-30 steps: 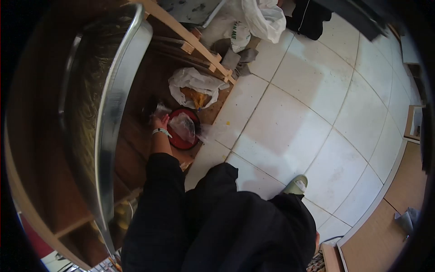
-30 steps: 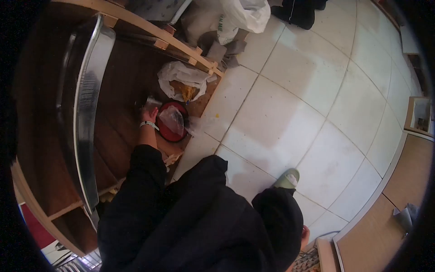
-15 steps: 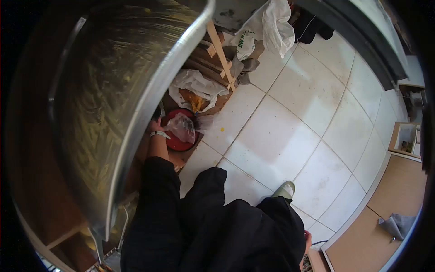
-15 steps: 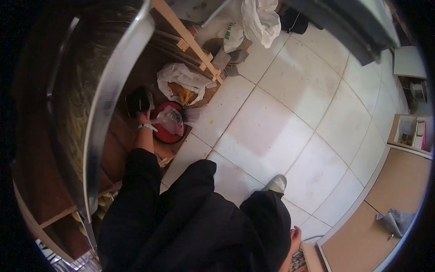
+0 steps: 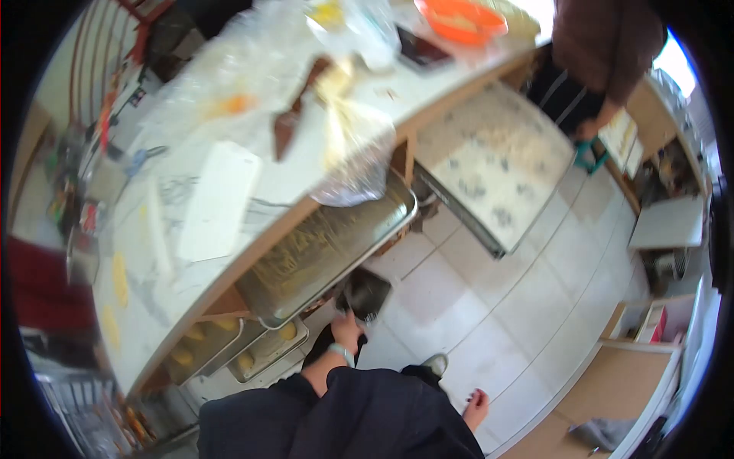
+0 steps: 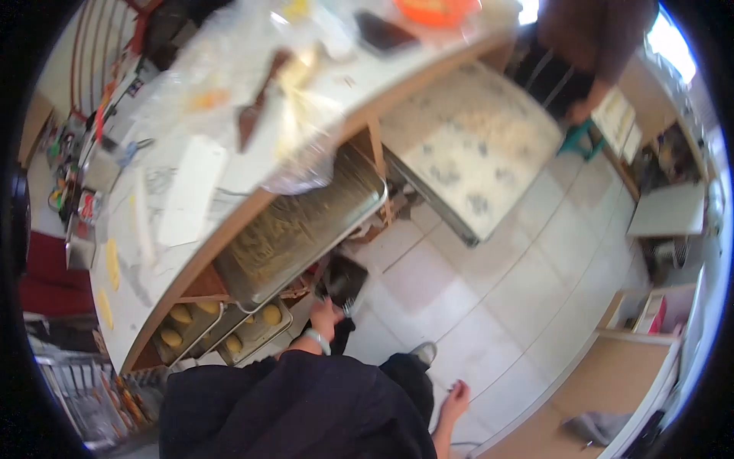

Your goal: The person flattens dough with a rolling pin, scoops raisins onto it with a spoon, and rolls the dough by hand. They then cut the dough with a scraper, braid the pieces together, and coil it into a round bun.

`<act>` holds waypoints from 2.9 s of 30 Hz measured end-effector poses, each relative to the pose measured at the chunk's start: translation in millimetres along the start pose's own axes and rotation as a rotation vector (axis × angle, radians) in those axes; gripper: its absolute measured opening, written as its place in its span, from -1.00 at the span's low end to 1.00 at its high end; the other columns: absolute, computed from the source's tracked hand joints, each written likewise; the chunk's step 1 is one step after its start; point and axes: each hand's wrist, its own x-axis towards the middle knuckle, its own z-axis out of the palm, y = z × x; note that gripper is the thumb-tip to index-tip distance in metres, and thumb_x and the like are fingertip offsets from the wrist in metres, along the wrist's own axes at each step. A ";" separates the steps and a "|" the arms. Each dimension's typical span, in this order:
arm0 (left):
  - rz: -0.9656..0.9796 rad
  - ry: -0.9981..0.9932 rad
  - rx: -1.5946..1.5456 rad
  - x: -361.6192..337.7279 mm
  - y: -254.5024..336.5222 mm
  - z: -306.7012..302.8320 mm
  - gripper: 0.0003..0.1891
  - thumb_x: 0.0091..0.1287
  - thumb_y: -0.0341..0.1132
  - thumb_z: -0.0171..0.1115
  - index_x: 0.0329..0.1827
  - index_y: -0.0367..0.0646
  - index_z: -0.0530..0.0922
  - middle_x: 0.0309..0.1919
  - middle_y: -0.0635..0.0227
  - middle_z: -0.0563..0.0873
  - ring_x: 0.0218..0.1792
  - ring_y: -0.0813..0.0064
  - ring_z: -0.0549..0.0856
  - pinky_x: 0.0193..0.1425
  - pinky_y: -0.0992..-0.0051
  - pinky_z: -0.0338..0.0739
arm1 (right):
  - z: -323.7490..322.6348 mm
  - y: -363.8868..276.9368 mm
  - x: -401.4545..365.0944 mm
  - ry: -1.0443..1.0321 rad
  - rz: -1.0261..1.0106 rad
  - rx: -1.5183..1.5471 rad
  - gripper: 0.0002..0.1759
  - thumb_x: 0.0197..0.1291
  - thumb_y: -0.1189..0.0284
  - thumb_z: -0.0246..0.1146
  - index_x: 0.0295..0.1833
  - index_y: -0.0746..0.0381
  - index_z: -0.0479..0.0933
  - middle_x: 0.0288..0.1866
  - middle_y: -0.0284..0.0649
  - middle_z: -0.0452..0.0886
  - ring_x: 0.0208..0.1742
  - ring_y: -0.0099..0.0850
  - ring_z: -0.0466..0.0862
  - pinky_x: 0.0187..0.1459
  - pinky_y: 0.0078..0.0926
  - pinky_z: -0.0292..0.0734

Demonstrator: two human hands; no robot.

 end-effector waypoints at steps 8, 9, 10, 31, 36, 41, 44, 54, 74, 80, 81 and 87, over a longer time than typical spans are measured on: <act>-0.204 -0.304 -0.039 -241.4 209.1 -60.1 -0.80 0.29 -0.28 0.23 -0.35 -0.28 0.53 -0.55 0.42 0.62 -0.51 0.58 0.61 -0.44 0.51 0.48 | 23.4 -180.0 -56.2 -0.899 -0.127 0.319 -0.26 0.20 0.24 0.27 0.40 0.21 0.11 0.11 -0.24 0.42 -0.16 -0.50 0.50 -0.06 -0.49 0.45; -0.182 -0.321 -0.099 -255.4 240.5 -73.7 -0.80 0.29 -0.29 0.23 -0.34 -0.28 0.53 -0.54 0.43 0.62 -0.50 0.59 0.61 -0.43 0.52 0.48 | 14.9 -209.0 -67.3 -0.909 -0.185 0.335 -0.24 0.19 0.24 0.28 0.40 0.22 0.11 0.11 -0.24 0.42 -0.15 -0.50 0.50 -0.04 -0.48 0.44; -0.153 -0.330 -0.153 -265.7 270.9 -88.5 -0.81 0.29 -0.29 0.23 -0.34 -0.28 0.54 -0.54 0.43 0.62 -0.49 0.59 0.61 -0.42 0.52 0.49 | 8.0 -236.9 -76.5 -0.919 -0.253 0.356 -0.23 0.17 0.24 0.29 0.40 0.23 0.10 0.11 -0.24 0.42 -0.15 -0.49 0.50 -0.03 -0.48 0.44; 0.494 -0.072 -0.417 -155.4 376.3 -391.2 -0.89 0.45 -0.38 -0.05 -0.17 -0.23 0.38 -0.28 0.40 0.42 -0.30 0.65 0.49 -0.18 0.61 0.44 | 172.7 -534.9 -317.7 -1.435 -0.358 0.294 -0.48 0.29 0.49 0.00 0.34 0.24 0.07 -0.05 -0.16 0.51 -0.30 -0.42 0.63 -0.40 -0.46 0.64; 0.220 -0.207 -0.363 -141.8 407.2 -415.9 -0.86 0.46 -0.34 -0.09 -0.22 -0.19 0.40 -0.42 0.42 0.53 -0.29 0.67 0.53 -0.14 0.58 0.44 | 172.0 -576.5 -302.7 -1.053 -0.616 0.278 -0.72 0.21 0.42 0.28 -0.09 0.41 0.48 -0.37 -0.25 0.57 -0.49 -0.55 0.55 -0.42 -0.59 0.54; 0.456 -0.331 -0.412 -148.5 461.7 -437.1 -0.82 0.46 -0.32 -0.07 -0.31 -0.19 0.40 -0.41 0.45 0.56 -0.31 0.71 0.51 -0.20 0.62 0.44 | 175.5 -589.6 -276.2 -1.133 -0.467 0.245 -0.79 0.22 0.49 0.25 -0.11 0.41 0.50 -0.39 -0.29 0.56 -0.44 -0.57 0.54 -0.37 -0.61 0.50; 0.649 -0.354 -0.388 -145.6 491.3 -420.7 -0.82 0.46 -0.31 -0.06 -0.29 -0.19 0.42 -0.37 0.43 0.59 -0.31 0.71 0.50 -0.18 0.62 0.42 | 169.3 -601.8 -283.1 -0.970 -0.780 0.375 -0.79 0.26 0.52 0.18 -0.03 0.38 0.49 -0.37 -0.32 0.53 -0.42 -0.62 0.50 -0.33 -0.65 0.45; 0.626 -0.374 -0.525 -134.5 526.7 -396.3 -0.81 0.45 -0.30 -0.03 -0.31 -0.18 0.45 -0.39 0.41 0.60 -0.29 0.69 0.52 -0.15 0.64 0.41 | 196.0 -617.0 -332.7 -1.430 -1.239 0.022 -0.78 0.28 0.55 0.13 0.04 0.27 0.46 -0.27 -0.29 0.53 -0.34 -0.51 0.52 -0.26 -0.53 0.45; 0.303 0.135 -0.540 -256.2 414.4 -440.5 -0.84 0.14 -0.59 0.27 -0.20 -0.33 0.57 -0.34 0.38 0.65 -0.27 0.57 0.64 -0.11 0.55 0.54 | 145.2 -620.6 -346.7 -2.155 -1.040 -0.012 -0.70 0.27 0.62 0.09 0.11 0.30 0.47 0.00 -0.24 0.57 0.03 -0.51 0.55 0.01 -0.56 0.46; 0.415 1.175 -0.484 -259.5 295.5 -563.6 -0.80 0.25 -0.52 0.19 -0.07 -0.28 0.55 -0.23 0.33 0.66 -0.21 0.57 0.64 -0.03 0.57 0.51 | 160.4 -673.0 -391.8 -1.847 -1.394 -0.120 -0.78 0.21 0.59 0.12 -0.03 0.33 0.55 -0.22 -0.15 0.64 -0.16 -0.42 0.64 -0.10 -0.52 0.50; 0.347 1.241 -0.485 -251.8 272.1 -583.4 -0.75 0.26 -0.52 0.17 0.00 -0.27 0.52 -0.13 0.30 0.64 -0.11 0.53 0.62 0.04 0.56 0.47 | 165.3 -683.8 -409.0 -1.785 -1.487 -0.121 -0.80 0.20 0.58 0.14 -0.07 0.33 0.56 -0.24 -0.14 0.65 -0.19 -0.40 0.65 -0.12 -0.52 0.50; -0.045 0.848 -0.247 -189.2 196.6 -633.7 -0.50 0.28 -0.34 0.17 0.29 -0.24 0.34 0.31 0.14 0.37 0.36 0.31 0.29 0.39 0.41 0.15 | 299.7 -705.5 -527.2 -1.158 -1.822 0.089 -0.79 0.19 0.36 0.18 -0.18 0.28 0.53 -0.32 -0.07 0.61 -0.28 -0.18 0.63 -0.21 -0.29 0.52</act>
